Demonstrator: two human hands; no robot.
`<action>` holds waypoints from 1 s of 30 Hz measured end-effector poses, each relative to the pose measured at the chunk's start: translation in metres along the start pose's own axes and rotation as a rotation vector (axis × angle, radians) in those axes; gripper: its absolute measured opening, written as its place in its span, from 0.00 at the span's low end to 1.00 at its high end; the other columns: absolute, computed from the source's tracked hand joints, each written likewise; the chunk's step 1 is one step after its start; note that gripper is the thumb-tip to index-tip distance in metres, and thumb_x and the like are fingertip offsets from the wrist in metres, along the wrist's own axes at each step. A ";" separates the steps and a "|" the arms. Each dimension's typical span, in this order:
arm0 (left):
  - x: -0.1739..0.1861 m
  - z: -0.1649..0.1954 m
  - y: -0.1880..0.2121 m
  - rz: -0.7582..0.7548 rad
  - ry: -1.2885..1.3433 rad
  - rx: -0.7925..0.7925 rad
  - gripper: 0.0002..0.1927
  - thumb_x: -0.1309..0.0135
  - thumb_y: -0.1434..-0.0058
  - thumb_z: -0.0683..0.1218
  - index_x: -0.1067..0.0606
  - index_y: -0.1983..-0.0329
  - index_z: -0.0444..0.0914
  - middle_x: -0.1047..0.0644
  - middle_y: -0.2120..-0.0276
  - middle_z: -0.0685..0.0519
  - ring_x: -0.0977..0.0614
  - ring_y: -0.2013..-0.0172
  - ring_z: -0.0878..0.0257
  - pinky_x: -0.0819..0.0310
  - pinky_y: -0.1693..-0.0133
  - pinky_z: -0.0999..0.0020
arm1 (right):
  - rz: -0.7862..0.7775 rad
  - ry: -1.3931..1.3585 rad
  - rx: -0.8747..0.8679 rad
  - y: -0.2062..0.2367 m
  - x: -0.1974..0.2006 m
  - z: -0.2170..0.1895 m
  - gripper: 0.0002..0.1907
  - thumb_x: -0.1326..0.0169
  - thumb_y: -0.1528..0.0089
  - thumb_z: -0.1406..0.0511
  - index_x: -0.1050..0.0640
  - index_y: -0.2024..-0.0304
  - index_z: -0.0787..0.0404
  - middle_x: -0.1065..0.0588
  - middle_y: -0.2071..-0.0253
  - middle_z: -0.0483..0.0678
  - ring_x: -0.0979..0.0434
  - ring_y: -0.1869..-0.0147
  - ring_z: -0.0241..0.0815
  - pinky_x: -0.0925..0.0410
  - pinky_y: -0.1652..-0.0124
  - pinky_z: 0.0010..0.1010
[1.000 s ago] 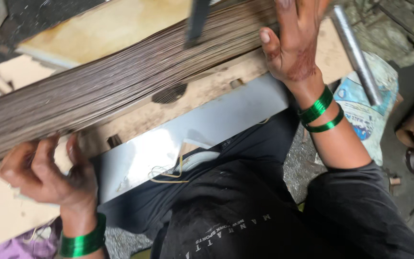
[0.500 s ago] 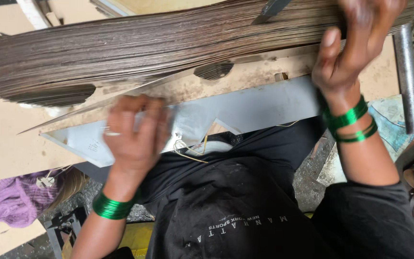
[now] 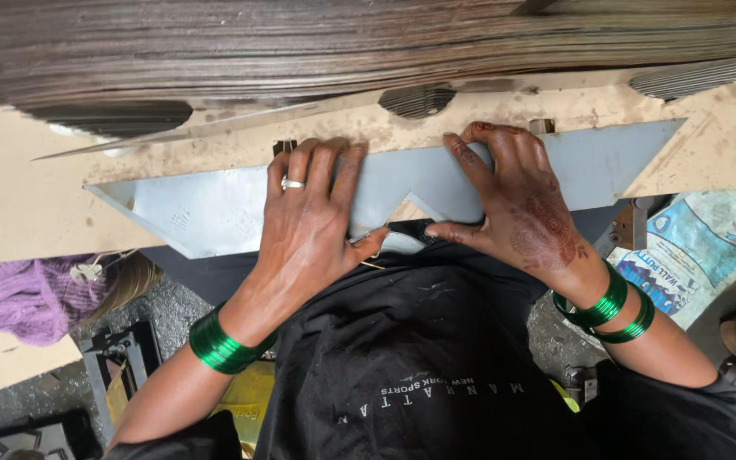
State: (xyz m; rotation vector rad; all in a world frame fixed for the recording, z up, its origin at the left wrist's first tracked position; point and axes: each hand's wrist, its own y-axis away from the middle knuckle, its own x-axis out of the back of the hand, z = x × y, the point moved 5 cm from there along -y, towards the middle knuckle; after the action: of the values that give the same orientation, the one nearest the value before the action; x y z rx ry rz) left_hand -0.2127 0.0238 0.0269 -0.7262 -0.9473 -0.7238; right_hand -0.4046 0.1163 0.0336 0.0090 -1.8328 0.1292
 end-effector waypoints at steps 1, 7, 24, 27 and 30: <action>-0.002 0.000 0.000 0.005 -0.009 -0.009 0.46 0.32 0.54 0.58 0.31 0.36 0.29 0.31 0.44 0.41 0.33 0.41 0.44 0.41 0.40 0.44 | -0.005 -0.007 -0.006 0.001 -0.002 0.000 0.51 0.31 0.50 0.44 0.30 0.34 0.67 0.35 0.40 0.57 0.37 0.34 0.60 0.40 0.37 0.53; -0.004 -0.004 -0.004 0.052 0.032 -0.018 0.38 0.34 0.53 0.55 0.26 0.42 0.29 0.29 0.46 0.41 0.29 0.45 0.45 0.37 0.44 0.46 | -0.008 -0.086 -0.082 0.001 -0.006 0.002 0.48 0.28 0.53 0.51 0.30 0.36 0.65 0.36 0.40 0.56 0.38 0.35 0.59 0.41 0.37 0.52; 0.006 0.009 0.017 0.189 -0.155 -0.202 0.33 0.38 0.46 0.53 0.33 0.39 0.41 0.30 0.46 0.49 0.30 0.48 0.57 0.47 0.52 0.47 | 0.051 0.175 -0.152 0.021 0.025 -0.002 0.48 0.30 0.52 0.45 0.26 0.39 0.68 0.26 0.54 0.55 0.31 0.49 0.56 0.37 0.47 0.49; 0.011 0.009 0.035 0.557 -0.508 -0.436 0.23 0.41 0.31 0.54 0.36 0.37 0.60 0.30 0.52 0.58 0.31 0.52 0.65 0.48 0.55 0.58 | 0.091 0.265 0.030 0.028 0.029 -0.005 0.23 0.33 0.36 0.59 0.21 0.44 0.65 0.21 0.58 0.50 0.23 0.55 0.48 0.34 0.53 0.36; 0.004 -0.015 0.035 0.550 -0.391 -0.282 0.21 0.46 0.24 0.49 0.35 0.31 0.53 0.32 0.50 0.56 0.31 0.50 0.63 0.43 0.51 0.60 | 0.058 0.205 0.096 0.032 0.003 0.012 0.13 0.37 0.33 0.67 0.20 0.48 0.64 0.21 0.60 0.51 0.20 0.57 0.46 0.30 0.53 0.33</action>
State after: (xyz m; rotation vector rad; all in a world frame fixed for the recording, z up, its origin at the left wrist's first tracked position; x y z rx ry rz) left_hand -0.1771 0.0305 0.0168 -1.3467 -0.9395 -0.2283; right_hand -0.4190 0.1476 0.0307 0.0094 -1.6211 0.2505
